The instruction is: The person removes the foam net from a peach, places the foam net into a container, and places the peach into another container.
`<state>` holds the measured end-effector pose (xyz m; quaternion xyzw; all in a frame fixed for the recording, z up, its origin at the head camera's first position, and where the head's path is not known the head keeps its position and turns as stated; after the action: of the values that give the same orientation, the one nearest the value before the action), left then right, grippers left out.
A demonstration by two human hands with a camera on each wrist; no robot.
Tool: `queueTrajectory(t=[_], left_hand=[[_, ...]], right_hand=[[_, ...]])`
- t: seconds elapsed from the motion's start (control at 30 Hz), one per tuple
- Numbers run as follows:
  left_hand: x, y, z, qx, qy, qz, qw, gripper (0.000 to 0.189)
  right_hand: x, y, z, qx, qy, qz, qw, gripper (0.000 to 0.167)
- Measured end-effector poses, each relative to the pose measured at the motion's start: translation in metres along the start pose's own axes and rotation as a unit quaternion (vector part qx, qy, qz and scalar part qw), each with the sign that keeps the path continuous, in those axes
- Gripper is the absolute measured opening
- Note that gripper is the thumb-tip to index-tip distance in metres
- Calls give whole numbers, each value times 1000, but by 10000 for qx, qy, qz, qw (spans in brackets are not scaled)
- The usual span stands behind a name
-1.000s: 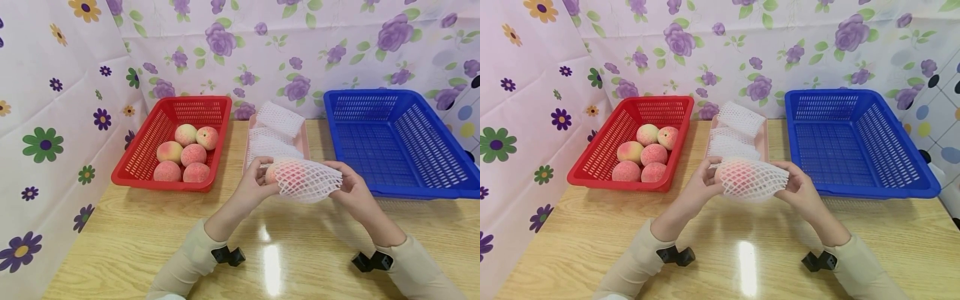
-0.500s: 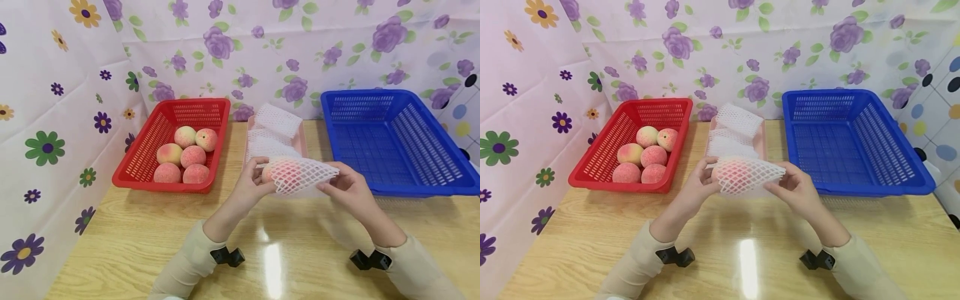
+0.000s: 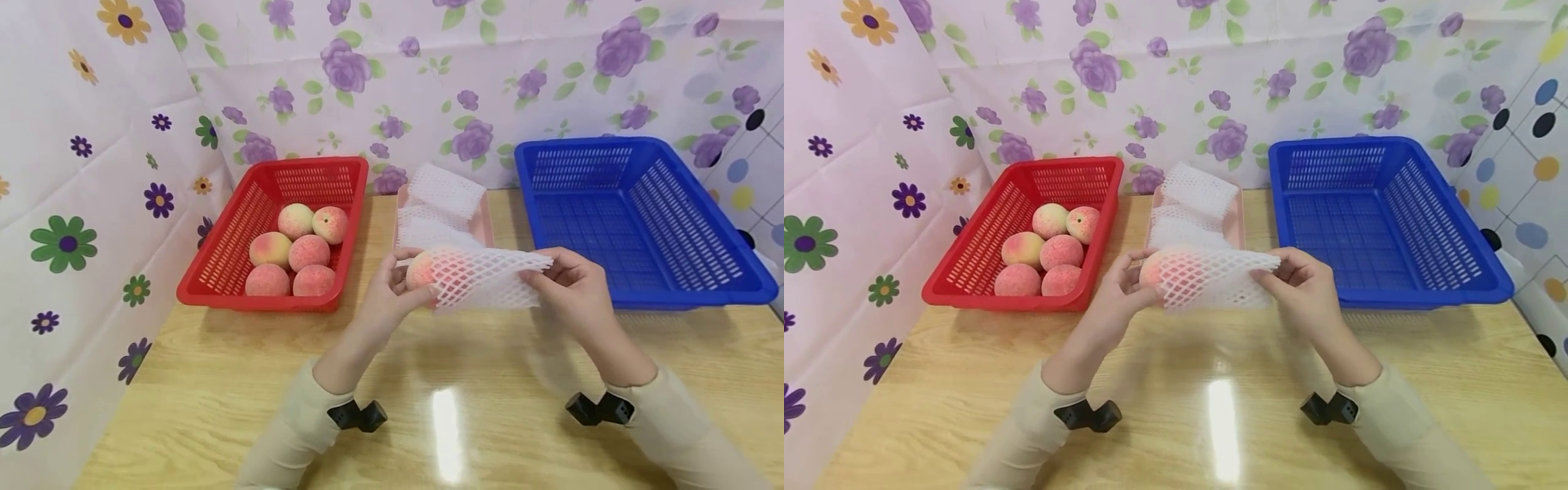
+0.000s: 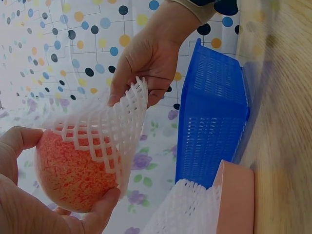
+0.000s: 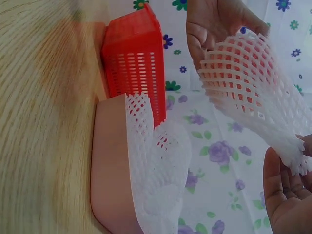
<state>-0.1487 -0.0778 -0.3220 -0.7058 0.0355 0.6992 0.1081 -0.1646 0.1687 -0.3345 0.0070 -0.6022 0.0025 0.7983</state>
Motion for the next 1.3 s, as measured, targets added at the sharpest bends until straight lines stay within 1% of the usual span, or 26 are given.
queueTrajectory(t=[0.1,0.17,0.27,0.37,0.47,0.57,0.63,0.8,0.97,1.1,1.17,1.3], left_hand=[[-7,5,1,-137,-49,178,9997,55],[-12,9,2,-274,-160,352,9989,55],[-20,17,2,-539,-471,670,9952,56],[-30,25,3,-786,-796,868,9899,57],[-38,32,4,-903,-945,883,9875,59],[-46,40,7,-1031,-1002,952,9850,59],[-53,46,9,-1178,-1068,1042,9818,59],[-69,62,15,-1596,-1320,1245,9704,59],[-78,75,16,-1920,-1618,1167,9609,58],[-82,83,17,-2156,-1645,1079,9565,56],[-83,86,19,-2233,-1710,1033,9541,56],[-91,94,27,-2381,-2014,889,9460,55]], right_hand=[[2,-1,3,102,48,44,9999,28],[3,-1,4,182,43,26,9998,27],[5,-2,7,259,7,-46,9997,24],[9,-4,10,317,-49,-11,9995,19],[13,-6,13,366,-91,92,9992,17],[17,-7,15,400,-95,161,9990,16],[19,-8,17,405,-76,240,9989,15],[23,-12,24,386,-6,381,9985,14],[23,-15,29,347,-50,336,9988,13],[21,-18,32,406,-93,392,9984,14],[20,-19,34,376,-105,389,9985,15],[17,-17,37,286,-141,340,9989,13]])
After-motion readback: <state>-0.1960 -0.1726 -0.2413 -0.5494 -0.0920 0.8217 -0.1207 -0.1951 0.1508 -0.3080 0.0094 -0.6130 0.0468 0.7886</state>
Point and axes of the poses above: each hand's wrist, its own z-axis towards the middle knuckle, its own y-axis out of the back of the hand, x = y × z, the point moved 3 cm from there along z, towards the middle knuckle, and after that the axes turned 2 degrees about -y, right-handed, at the moved point
